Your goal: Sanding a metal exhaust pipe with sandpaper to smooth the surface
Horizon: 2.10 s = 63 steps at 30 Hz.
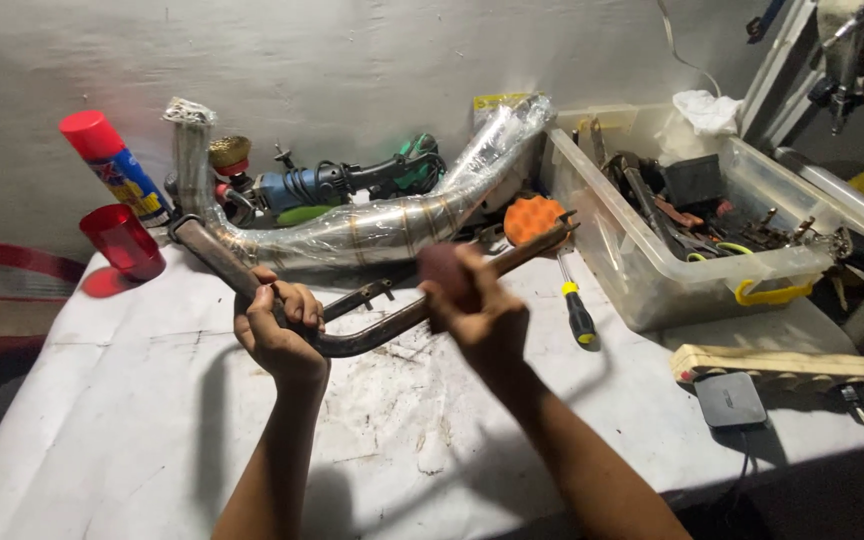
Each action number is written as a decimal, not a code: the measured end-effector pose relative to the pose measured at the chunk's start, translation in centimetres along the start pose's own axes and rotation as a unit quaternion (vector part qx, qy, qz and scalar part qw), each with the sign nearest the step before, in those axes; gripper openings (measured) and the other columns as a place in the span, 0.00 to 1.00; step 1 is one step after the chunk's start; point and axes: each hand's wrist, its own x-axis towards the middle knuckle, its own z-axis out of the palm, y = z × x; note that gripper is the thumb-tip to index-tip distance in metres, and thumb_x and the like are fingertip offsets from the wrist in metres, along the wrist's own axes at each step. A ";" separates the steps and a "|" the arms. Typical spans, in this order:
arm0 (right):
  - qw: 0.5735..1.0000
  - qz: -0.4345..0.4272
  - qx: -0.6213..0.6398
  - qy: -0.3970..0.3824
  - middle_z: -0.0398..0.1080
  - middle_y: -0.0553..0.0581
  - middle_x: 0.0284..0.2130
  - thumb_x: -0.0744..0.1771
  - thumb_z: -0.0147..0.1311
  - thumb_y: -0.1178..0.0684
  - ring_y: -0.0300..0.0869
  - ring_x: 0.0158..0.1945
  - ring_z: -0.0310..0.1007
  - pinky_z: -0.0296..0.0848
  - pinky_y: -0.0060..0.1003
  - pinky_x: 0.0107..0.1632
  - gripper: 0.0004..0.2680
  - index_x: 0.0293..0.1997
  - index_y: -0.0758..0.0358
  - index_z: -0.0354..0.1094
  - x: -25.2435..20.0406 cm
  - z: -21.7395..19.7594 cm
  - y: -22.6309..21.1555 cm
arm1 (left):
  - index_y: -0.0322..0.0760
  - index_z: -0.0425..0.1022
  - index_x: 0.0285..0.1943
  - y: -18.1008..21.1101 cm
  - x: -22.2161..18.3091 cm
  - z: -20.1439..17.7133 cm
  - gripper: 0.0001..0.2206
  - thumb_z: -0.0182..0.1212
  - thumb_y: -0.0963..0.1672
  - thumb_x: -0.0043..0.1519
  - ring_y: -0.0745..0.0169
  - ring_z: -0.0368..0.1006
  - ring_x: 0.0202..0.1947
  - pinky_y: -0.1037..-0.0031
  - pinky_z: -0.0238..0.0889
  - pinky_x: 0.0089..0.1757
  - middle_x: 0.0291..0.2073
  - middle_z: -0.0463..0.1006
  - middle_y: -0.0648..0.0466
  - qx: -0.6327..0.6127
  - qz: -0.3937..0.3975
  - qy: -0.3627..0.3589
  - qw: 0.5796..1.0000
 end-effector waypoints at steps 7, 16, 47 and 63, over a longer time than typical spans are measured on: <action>0.997 0.030 -0.075 -0.020 0.79 0.69 0.37 0.62 0.70 0.37 0.64 0.41 0.78 0.78 0.57 0.43 0.19 0.55 0.47 0.74 2.8 -2.3 4.0 | 0.34 0.66 0.45 0.1 0.1 0.1 0.06 0.47 0.43 0.67 0.66 0.56 0.11 0.77 0.55 0.15 0.13 0.52 0.58 0.001 -0.002 -0.002 1.000; 0.994 -0.027 -0.095 -0.042 0.78 0.71 0.39 0.61 0.69 0.37 0.66 0.40 0.78 0.76 0.62 0.39 0.26 0.63 0.52 0.66 0.9 -1.1 -1.2 | 0.35 0.65 0.45 0.6 -0.1 0.6 0.06 0.46 0.43 0.67 0.68 0.57 0.12 0.78 0.56 0.16 0.14 0.53 0.59 -0.004 0.000 -0.009 1.000; 0.916 -0.234 -0.243 -0.217 0.43 0.50 0.76 0.65 0.38 0.28 0.56 0.79 0.29 0.22 0.80 0.67 0.30 0.78 0.41 0.47 -1.1 1.4 0.5 | 0.34 0.66 0.45 -0.3 -0.1 -0.1 0.05 0.48 0.42 0.65 0.66 0.57 0.11 0.79 0.54 0.17 0.13 0.53 0.58 -0.027 0.015 -0.018 0.999; 0.942 -0.192 -0.163 -0.221 0.39 0.63 0.77 0.62 0.25 0.14 0.61 0.79 0.32 0.29 0.80 0.67 0.40 0.78 0.50 0.45 -0.2 0.8 2.0 | 0.35 0.65 0.46 -0.7 -0.2 -0.1 0.04 0.47 0.42 0.67 0.67 0.57 0.11 0.78 0.56 0.17 0.13 0.54 0.59 -0.020 0.019 -0.038 0.999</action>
